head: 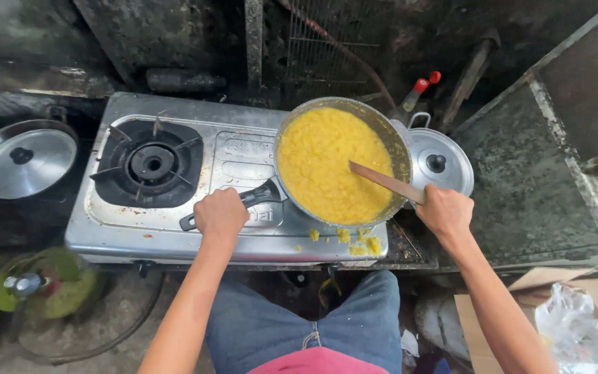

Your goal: Stirring a thick yellow mixture in a pan on a gas stove using a wooden spatula

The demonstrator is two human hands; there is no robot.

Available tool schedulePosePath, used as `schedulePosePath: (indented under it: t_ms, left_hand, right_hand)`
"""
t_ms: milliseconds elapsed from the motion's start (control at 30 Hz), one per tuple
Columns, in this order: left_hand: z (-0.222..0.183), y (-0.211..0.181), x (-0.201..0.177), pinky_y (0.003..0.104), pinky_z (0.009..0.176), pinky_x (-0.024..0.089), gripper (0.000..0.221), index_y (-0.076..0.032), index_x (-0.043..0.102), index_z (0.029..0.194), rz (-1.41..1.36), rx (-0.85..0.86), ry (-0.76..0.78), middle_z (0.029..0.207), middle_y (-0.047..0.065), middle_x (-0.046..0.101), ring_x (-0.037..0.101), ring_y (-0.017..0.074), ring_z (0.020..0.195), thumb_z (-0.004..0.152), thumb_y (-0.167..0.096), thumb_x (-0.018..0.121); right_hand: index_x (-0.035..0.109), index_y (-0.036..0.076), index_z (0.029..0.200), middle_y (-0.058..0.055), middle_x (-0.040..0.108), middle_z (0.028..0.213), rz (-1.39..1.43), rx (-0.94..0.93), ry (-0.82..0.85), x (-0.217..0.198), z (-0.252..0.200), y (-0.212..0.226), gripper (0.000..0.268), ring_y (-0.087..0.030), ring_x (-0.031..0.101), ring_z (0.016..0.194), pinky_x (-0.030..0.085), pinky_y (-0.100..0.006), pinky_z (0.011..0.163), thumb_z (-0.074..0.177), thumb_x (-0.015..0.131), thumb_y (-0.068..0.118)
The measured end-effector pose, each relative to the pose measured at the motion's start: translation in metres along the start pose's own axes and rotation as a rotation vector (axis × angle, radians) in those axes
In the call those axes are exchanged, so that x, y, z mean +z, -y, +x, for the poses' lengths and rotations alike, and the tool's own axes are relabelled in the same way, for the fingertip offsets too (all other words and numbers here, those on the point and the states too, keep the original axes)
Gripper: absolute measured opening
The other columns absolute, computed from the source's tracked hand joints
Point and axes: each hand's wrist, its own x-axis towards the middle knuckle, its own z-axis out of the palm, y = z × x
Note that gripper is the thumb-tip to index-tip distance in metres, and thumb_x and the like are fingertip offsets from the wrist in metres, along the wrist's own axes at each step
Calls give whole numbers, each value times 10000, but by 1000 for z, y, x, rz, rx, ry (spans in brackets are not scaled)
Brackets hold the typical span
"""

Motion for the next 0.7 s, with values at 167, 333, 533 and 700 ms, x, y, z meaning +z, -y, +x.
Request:
schedulePosePath:
  t_ms: [167, 333, 533, 700]
  left_hand:
    - [-8, -3, -2, 497, 744, 586, 215, -3, 781, 892, -4, -9, -19, 780, 209, 754, 770, 402, 835, 927, -79, 583]
    - [-2, -2, 2, 502, 750, 585, 203, -9, 783, 898, 19, -6, -1, 797, 200, 758, 773, 397, 850, 915, -109, 607]
    - [9, 0, 9, 389, 665, 530, 157, -126, 683, 978, 108, -90, 128, 885, 55, 739, 728, 297, 811, 930, -165, 539]
    - [11, -1, 4, 399, 702, 537, 173, -127, 701, 980, 92, -103, 192, 917, 59, 746, 732, 310, 849, 913, -179, 550]
  right_hand:
    - [688, 185, 833, -32, 724, 703, -44, -22, -122, -8, -19, -11, 315, -280, 754, 710, 574, -426, 638, 793, 632, 493]
    - [638, 290, 759, 68, 675, 660, -263, -54, -352, -61, -46, -46, 125, -169, 714, 645, 521, -356, 548, 762, 643, 415]
    - [457, 341, 772, 228, 410, 573, -687, -37, 112, -187, -48, -61, 457, 51, 335, 450, 286, -127, 379, 1178, 338, 512]
    - [692, 338, 803, 198, 738, 704, -758, -16, 113, -223, -41, -68, 366, -63, 774, 715, 462, -214, 512, 1093, 469, 333]
